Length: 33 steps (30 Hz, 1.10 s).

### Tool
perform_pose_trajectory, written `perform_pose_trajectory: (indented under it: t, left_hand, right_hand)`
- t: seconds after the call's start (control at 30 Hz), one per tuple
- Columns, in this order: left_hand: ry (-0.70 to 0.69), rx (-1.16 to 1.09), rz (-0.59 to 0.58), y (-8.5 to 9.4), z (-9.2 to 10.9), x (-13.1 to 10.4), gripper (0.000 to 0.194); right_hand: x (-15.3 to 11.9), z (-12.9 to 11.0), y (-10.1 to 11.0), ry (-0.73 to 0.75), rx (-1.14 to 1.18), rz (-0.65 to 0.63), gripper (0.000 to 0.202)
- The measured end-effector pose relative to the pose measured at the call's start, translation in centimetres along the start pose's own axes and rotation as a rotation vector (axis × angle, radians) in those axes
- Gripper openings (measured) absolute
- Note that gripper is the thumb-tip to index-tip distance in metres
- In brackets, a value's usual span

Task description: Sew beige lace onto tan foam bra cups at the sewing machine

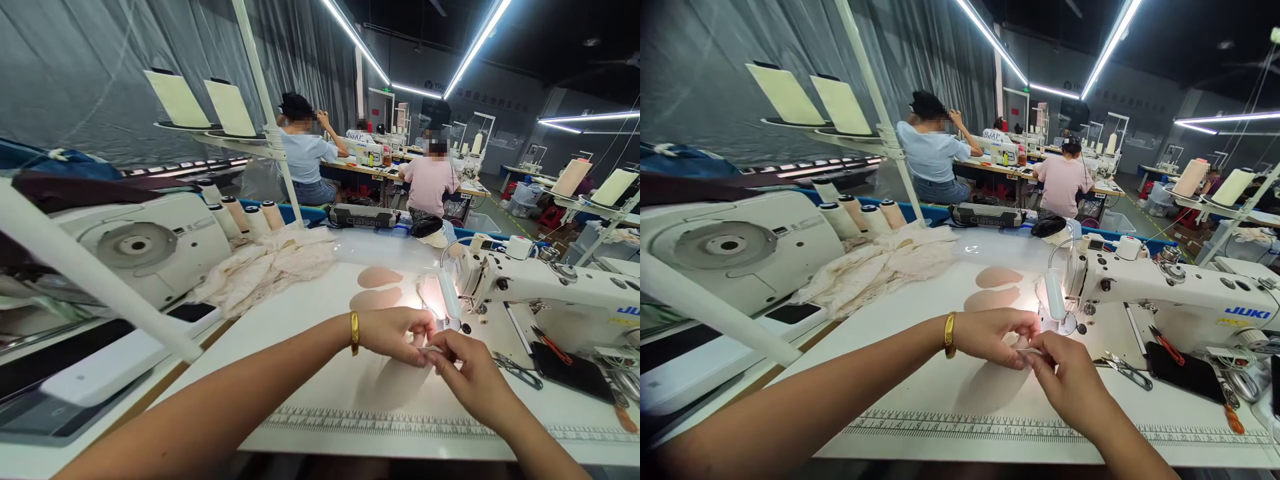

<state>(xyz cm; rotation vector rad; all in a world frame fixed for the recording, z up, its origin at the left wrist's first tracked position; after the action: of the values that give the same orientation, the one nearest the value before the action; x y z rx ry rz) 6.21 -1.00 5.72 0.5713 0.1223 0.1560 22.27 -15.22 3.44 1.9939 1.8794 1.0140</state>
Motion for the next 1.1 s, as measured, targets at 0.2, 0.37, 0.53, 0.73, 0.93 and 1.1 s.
perform_pose_trajectory:
  t: [0.2, 0.37, 0.53, 0.73, 0.93, 1.1]
  left_hand:
    - [-0.163, 0.532, 0.479, 0.1, 1.3, -2.6, 0.008]
    - [-0.238, 1.081, 0.388, -3.0, 0.3, -3.7, 0.017]
    - [-0.347, 1.149, 0.248, -4.5, -1.8, -0.6, 0.018]
    - [-0.257, 1.125, 0.278, -4.5, -4.7, 2.5, 0.028]
    - [-0.283, 1.024, 0.368, -5.4, -5.7, 1.7, 0.023]
    - [-0.300, 1.014, 0.392, -5.6, -5.5, 1.7, 0.019]
  right_hand:
    - [-0.3, -0.5, 0.4, 0.387, -0.310, 0.386, 0.021]
    - [-0.2, 3.8, -1.4, 0.369, -0.421, 0.174, 0.027]
    - [0.7, 8.2, -1.1, 0.253, -0.406, -0.131, 0.028]
    - [1.0, 9.5, 0.3, 0.474, -0.513, -0.101, 0.035]
    - [0.1, 8.3, 1.6, 0.420, -0.573, -0.155, 0.034]
    - [0.2, 7.7, 2.1, 0.392, -0.511, -0.236, 0.032]
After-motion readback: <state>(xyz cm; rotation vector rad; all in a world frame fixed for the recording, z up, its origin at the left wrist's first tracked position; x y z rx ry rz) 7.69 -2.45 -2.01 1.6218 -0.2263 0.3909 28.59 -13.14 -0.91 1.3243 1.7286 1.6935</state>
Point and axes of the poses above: each hand's wrist, its own x-axis towards the middle knuckle, its own y-axis out of the back of the hand, z = x × y, the point moved 1 cm from there along x, towards the middle knuckle, and after that the axes turned 1 degree about z, right-handed, at the moved point
